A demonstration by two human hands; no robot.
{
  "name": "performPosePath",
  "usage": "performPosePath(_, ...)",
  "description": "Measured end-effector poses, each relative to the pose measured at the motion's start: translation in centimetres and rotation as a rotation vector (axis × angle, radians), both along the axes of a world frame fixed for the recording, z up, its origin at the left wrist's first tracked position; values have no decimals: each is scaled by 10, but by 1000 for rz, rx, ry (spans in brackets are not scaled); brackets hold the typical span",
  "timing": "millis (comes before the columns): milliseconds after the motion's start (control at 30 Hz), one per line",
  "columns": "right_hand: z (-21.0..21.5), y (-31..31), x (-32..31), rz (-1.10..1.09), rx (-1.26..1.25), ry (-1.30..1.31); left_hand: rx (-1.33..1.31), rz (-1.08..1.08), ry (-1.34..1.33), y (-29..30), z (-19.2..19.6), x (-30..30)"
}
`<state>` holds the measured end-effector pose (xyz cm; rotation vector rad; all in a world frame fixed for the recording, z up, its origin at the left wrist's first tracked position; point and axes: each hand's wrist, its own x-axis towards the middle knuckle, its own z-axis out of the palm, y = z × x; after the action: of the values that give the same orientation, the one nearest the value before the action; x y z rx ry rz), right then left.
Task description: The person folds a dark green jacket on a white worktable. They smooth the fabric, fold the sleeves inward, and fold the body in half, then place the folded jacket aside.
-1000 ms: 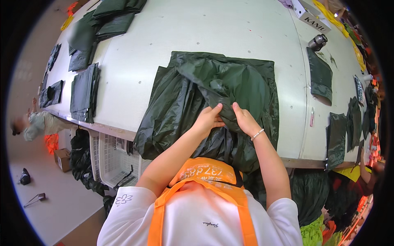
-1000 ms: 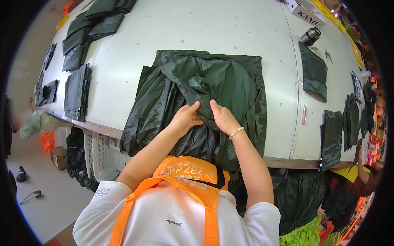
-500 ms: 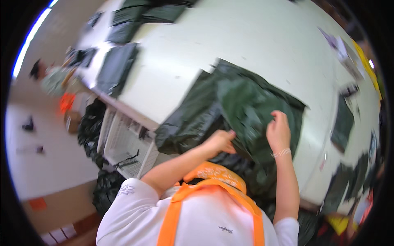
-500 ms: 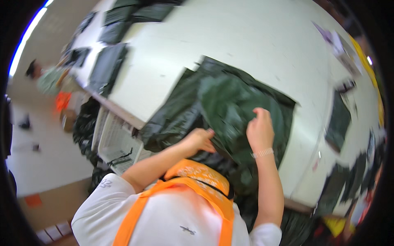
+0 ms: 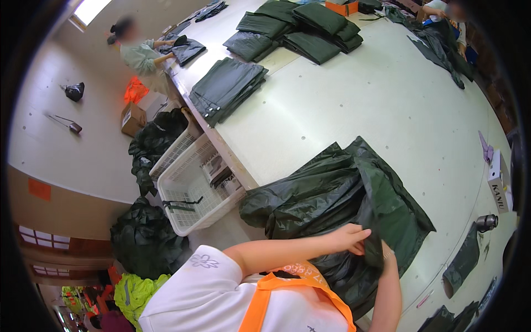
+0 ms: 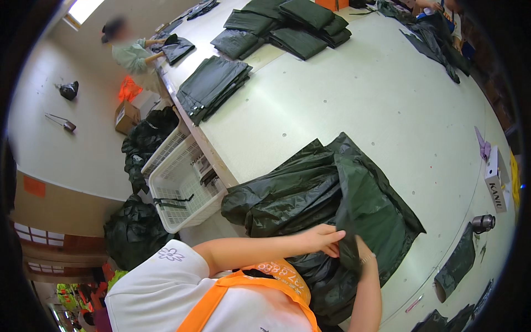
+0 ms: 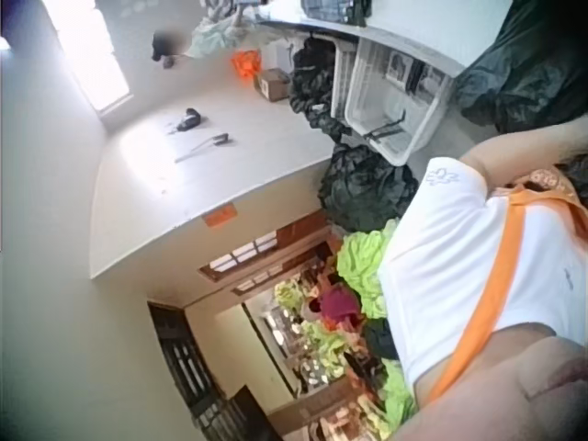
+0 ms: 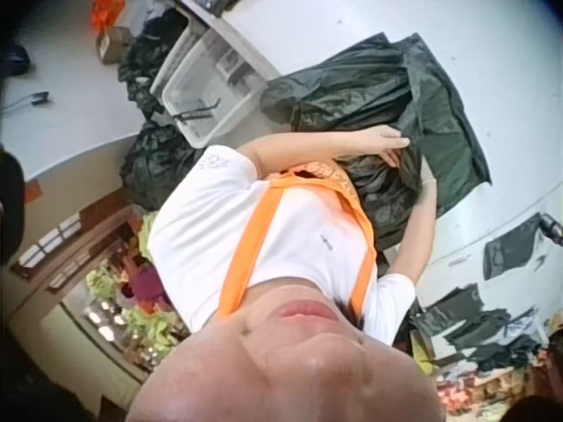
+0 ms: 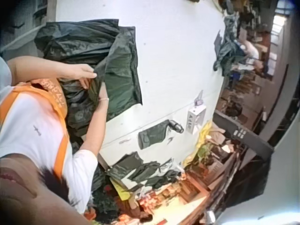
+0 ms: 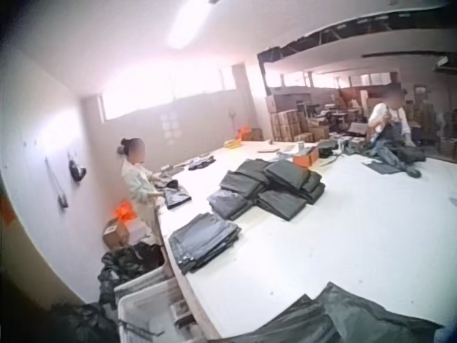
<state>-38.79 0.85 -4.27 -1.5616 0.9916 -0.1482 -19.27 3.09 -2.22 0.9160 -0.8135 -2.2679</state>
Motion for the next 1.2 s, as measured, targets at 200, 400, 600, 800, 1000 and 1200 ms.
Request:
performPosePath(200, 27, 109, -79, -942, -665, 328, -856, 182, -1026, -55, 18, 86)
performPosePath(400, -19, 130, -44, -1073, -582, 391, -1333, -218, -836, -70, 9, 34)
performPosePath(600, -32, 100, -69, -1250, -738, 178, -1408, -187, -601, -106, 2, 38)
performPosePath(800, -18, 102, -107, -1284, -918, 419, -1379, -267, -842, -117, 28, 56)
performPosePath(1000, -16, 69, -126, -1133, -753, 409, -1378, 181, -1172, -106, 36, 42)
performPosePath(1200, -18, 56, -125, -1161, -648, 466, -1832, -413, -714, -22, -46, -7)
